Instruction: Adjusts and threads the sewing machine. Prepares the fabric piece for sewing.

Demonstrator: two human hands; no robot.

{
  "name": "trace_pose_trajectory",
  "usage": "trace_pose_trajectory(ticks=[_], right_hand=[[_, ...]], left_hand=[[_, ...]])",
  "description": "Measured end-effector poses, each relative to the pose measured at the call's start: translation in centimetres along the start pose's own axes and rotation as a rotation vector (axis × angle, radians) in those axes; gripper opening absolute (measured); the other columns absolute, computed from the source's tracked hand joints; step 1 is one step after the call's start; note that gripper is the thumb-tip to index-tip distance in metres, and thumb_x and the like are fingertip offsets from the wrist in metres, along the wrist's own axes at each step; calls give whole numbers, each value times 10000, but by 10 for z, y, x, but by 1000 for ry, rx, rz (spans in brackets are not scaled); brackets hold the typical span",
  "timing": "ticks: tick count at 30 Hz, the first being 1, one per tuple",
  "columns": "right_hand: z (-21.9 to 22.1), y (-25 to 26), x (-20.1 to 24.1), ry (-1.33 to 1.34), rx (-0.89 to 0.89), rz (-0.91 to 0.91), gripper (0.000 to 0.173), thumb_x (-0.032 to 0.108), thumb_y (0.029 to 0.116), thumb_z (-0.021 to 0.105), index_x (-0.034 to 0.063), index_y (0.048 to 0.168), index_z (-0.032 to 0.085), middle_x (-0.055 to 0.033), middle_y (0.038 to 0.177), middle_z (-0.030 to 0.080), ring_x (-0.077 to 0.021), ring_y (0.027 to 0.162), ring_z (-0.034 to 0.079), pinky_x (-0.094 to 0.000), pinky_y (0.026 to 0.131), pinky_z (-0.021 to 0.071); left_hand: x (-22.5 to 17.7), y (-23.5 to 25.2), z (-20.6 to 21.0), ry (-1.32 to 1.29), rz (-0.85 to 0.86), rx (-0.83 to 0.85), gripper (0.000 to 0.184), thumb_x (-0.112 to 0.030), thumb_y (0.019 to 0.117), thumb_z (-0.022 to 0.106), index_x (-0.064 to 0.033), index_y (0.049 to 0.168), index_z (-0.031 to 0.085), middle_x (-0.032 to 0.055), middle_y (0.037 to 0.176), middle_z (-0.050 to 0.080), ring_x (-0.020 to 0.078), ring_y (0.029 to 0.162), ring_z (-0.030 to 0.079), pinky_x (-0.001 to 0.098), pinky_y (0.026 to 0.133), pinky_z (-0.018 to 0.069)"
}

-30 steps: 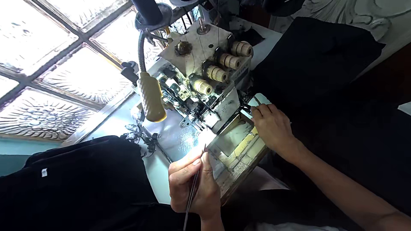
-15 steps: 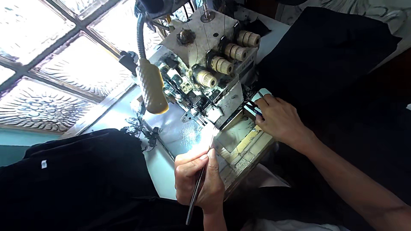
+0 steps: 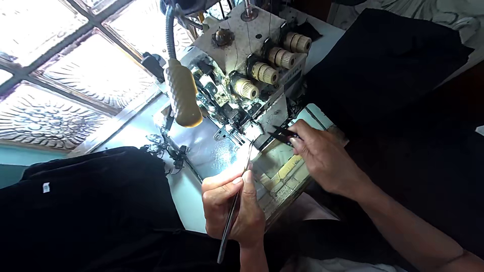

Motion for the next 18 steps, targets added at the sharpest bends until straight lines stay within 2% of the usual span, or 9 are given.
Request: trace_pose_trajectory(ticks=[3, 5, 9, 13, 18], right_hand=[[9, 1, 11, -184, -93, -128, 280, 297, 1021, 550, 39, 1029, 659, -28, 681, 561, -169, 553, 559, -315, 466, 426], [15, 2, 12, -320, -125, -184, 267, 286, 997, 588, 37, 1015, 682, -66, 672, 599, -221, 545, 601, -347, 473, 434], [19, 4, 14, -474, -150, -209, 235, 257, 986, 597, 54, 1012, 714, -89, 674, 616, -236, 519, 581, -350, 479, 387], [21, 7, 17, -498, -176, -247, 252, 259, 1004, 587, 57, 1039, 733, -89, 662, 613, -236, 524, 578, -352, 491, 381], [24, 7, 18, -522, -187, -244, 240, 235, 1005, 591, 67, 1036, 760, -77, 643, 603, -227, 509, 557, -345, 497, 370]], left_hand=[[-1, 1, 1, -6, 3, -3, 161, -18, 889, 705, -174, 897, 665, -79, 939, 674, 68, 928, 703, 248, 791, 630], [-2, 0, 2, 0, 5, -5, 154, -23, 890, 709, -170, 890, 663, -76, 932, 673, 69, 924, 702, 245, 786, 628], [-3, -2, 3, 22, 23, 19, 133, -33, 899, 704, -158, 888, 658, -73, 932, 670, 58, 919, 696, 228, 779, 621], [-5, -5, 6, 71, 50, 46, 109, -41, 907, 694, -136, 896, 641, -69, 919, 653, 33, 905, 678, 188, 779, 595], [-5, -8, 8, 87, 45, 62, 99, -58, 913, 702, -134, 897, 642, -59, 917, 660, 36, 898, 686, 188, 772, 599]])
Point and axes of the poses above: each hand's wrist, its own y-axis towards the middle knuckle, its own z-axis out of the palm, x = y × z, the point moved 2 cm from there along y, towards the middle knuckle
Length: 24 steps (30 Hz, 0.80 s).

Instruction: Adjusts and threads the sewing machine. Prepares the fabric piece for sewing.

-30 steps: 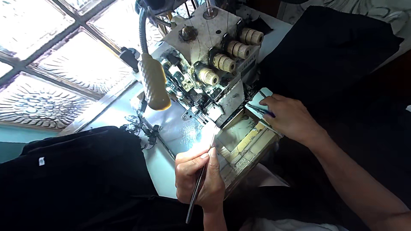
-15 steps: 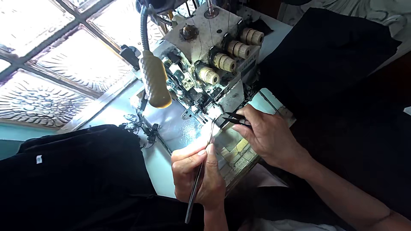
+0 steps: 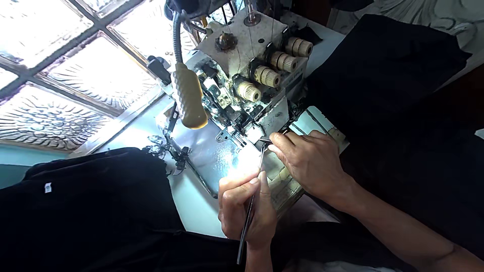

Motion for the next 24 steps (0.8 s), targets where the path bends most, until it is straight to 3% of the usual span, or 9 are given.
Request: trace_pose_trajectory(ticks=[13, 16, 19, 21, 24], right_hand=[[8, -3, -5, -38, -14, 48, 209, 224, 994, 613, 35, 945, 686, -104, 705, 599, -246, 525, 572, -353, 482, 395], [13, -10, -20, -9, 17, 88, 163, 154, 981, 635, 17, 1039, 703, -139, 759, 643, -294, 579, 622, -408, 516, 449], [17, -18, -44, -12, 86, 171, 278, 99, 1003, 597, 16, 1247, 700, -200, 902, 671, -361, 674, 663, -492, 583, 515], [24, -22, -60, -31, 88, 210, 309, 72, 1011, 571, 41, 1291, 699, -219, 962, 658, -382, 714, 656, -507, 597, 505], [38, -27, -73, -17, 107, 244, 334, 98, 1016, 580, 91, 1331, 692, -234, 1120, 660, -437, 930, 659, -568, 744, 523]], left_hand=[[1, 4, -2, -2, 23, -60, 116, -33, 908, 681, -137, 886, 634, -63, 926, 661, 50, 916, 685, 208, 783, 602], [2, 7, -3, 38, 7, -92, 131, -13, 888, 669, -134, 863, 624, -63, 913, 651, 45, 905, 681, 207, 776, 603], [3, 11, -4, 85, 11, -127, 126, -5, 868, 663, -117, 839, 615, -49, 905, 663, 59, 919, 691, 217, 769, 607], [2, 13, -4, 85, 14, -131, 129, -9, 870, 649, -129, 839, 612, -53, 909, 661, 67, 930, 697, 240, 777, 623], [-3, 14, -3, 73, 34, -137, 123, -34, 882, 645, -145, 843, 610, -64, 887, 640, 59, 893, 682, 235, 757, 613]])
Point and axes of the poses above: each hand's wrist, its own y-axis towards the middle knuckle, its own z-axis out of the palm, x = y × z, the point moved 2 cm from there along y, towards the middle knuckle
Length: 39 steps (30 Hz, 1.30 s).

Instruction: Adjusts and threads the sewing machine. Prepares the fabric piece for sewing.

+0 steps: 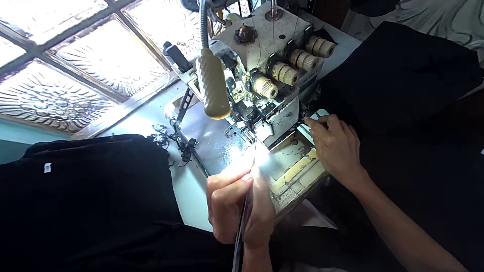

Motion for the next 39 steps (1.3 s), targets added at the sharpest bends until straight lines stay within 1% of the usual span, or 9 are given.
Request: trace_pose_trajectory(ticks=[3, 6, 9, 12, 15, 22, 26, 34, 39], right_hand=[[9, -1, -4, 66, 1, 5, 316, 180, 1035, 583, 116, 1317, 710, -204, 1173, 664, -432, 1010, 626, -561, 786, 509], [11, -2, -7, 128, 16, 25, 290, 183, 1026, 583, 80, 1252, 733, -206, 1177, 663, -434, 1033, 612, -569, 826, 497], [11, -2, -9, 133, -2, 27, 288, 195, 1025, 579, 79, 1235, 738, -193, 1166, 667, -420, 1022, 613, -554, 832, 496], [11, -3, -9, 151, -7, 30, 294, 199, 1026, 565, 72, 1228, 737, -196, 1171, 669, -429, 1038, 611, -563, 847, 493], [12, -3, -10, 152, -25, 35, 289, 198, 1021, 574, 73, 1221, 742, -192, 1168, 672, -418, 1030, 613, -548, 831, 496], [12, -3, -10, 138, -22, 31, 290, 202, 1025, 575, 71, 1224, 739, -190, 1181, 670, -409, 1033, 613, -547, 850, 486], [12, -3, -10, 133, -18, 38, 289, 205, 1023, 577, 73, 1222, 739, -188, 1181, 668, -410, 1043, 611, -550, 851, 490], [11, -4, -10, 143, -30, 28, 291, 210, 1028, 569, 72, 1218, 740, -191, 1172, 671, -410, 1023, 613, -553, 841, 486], [11, -4, -10, 143, -24, 32, 293, 210, 1024, 573, 67, 1221, 737, -191, 1170, 668, -410, 1015, 612, -549, 835, 487]], left_hand=[[-3, 3, -2, 4, 3, -25, 123, -40, 890, 646, -153, 851, 616, -74, 871, 613, 39, 864, 660, 216, 758, 603], [2, 7, 0, 66, -6, -72, 122, -46, 884, 654, -145, 825, 613, -77, 869, 631, 37, 872, 670, 212, 751, 598], [7, 7, 5, 164, 1, -59, 98, -61, 893, 642, -119, 836, 587, -54, 889, 651, 40, 923, 677, 203, 775, 586], [9, 5, 12, 206, 18, -77, 99, -60, 893, 650, -97, 833, 580, -39, 878, 641, 26, 907, 664, 186, 776, 573], [11, 5, 16, 218, 26, -108, 98, -46, 868, 652, -81, 812, 580, -23, 858, 658, 34, 892, 675, 194, 768, 574], [12, 5, 16, 239, 28, -74, 96, -46, 864, 665, -54, 809, 586, 8, 850, 643, 37, 868, 666, 183, 760, 567], [12, 5, 16, 250, 26, -72, 96, -37, 851, 654, -67, 803, 578, -3, 845, 627, 22, 845, 658, 170, 735, 567], [12, 6, 17, 265, -5, -70, 81, -42, 838, 660, -60, 804, 588, 13, 851, 646, 53, 849, 679, 194, 727, 584], [12, 6, 18, 269, -4, -82, 93, -32, 847, 659, -56, 802, 582, 9, 843, 641, 45, 843, 674, 188, 729, 580]])
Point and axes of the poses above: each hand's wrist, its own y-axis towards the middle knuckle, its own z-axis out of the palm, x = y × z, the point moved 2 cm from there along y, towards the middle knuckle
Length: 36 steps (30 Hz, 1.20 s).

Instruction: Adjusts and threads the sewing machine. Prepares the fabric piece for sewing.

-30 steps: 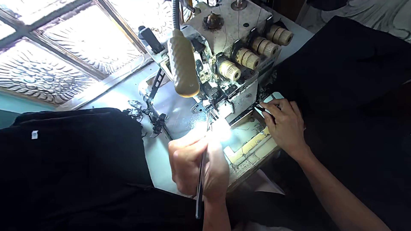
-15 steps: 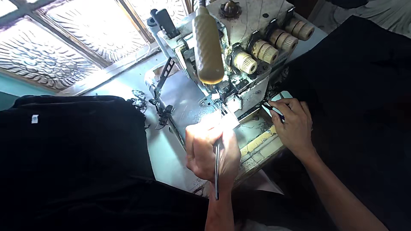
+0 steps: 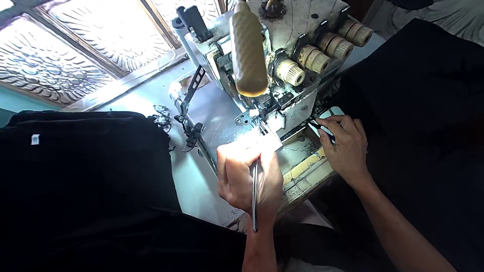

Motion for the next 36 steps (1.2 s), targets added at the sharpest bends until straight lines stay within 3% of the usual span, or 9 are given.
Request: trace_pose_trajectory(ticks=[15, 18, 36], right_hand=[[1, 0, 0, -4, -13, 5, 289, 212, 1023, 576, 75, 1216, 743, -185, 1171, 673, -396, 1015, 616, -530, 837, 491], [1, 0, 0, -7, -15, 1, 290, 212, 1024, 574, 76, 1216, 744, -180, 1167, 675, -391, 1014, 614, -522, 839, 490], [1, 0, 0, -11, -13, 5, 291, 214, 1026, 570, 77, 1215, 743, -182, 1159, 671, -390, 1002, 611, -524, 827, 485]], left_hand=[[3, -4, 0, 29, 107, -4, 116, -58, 866, 678, -33, 813, 578, 38, 846, 633, 41, 850, 657, 163, 737, 550], [4, -4, 0, 12, 111, -1, 107, -57, 871, 671, -39, 818, 580, 31, 844, 626, 32, 815, 645, 155, 703, 542], [3, -3, 2, 30, 103, -13, 117, -59, 875, 679, -23, 811, 589, 39, 834, 611, 44, 836, 646, 165, 740, 546]])
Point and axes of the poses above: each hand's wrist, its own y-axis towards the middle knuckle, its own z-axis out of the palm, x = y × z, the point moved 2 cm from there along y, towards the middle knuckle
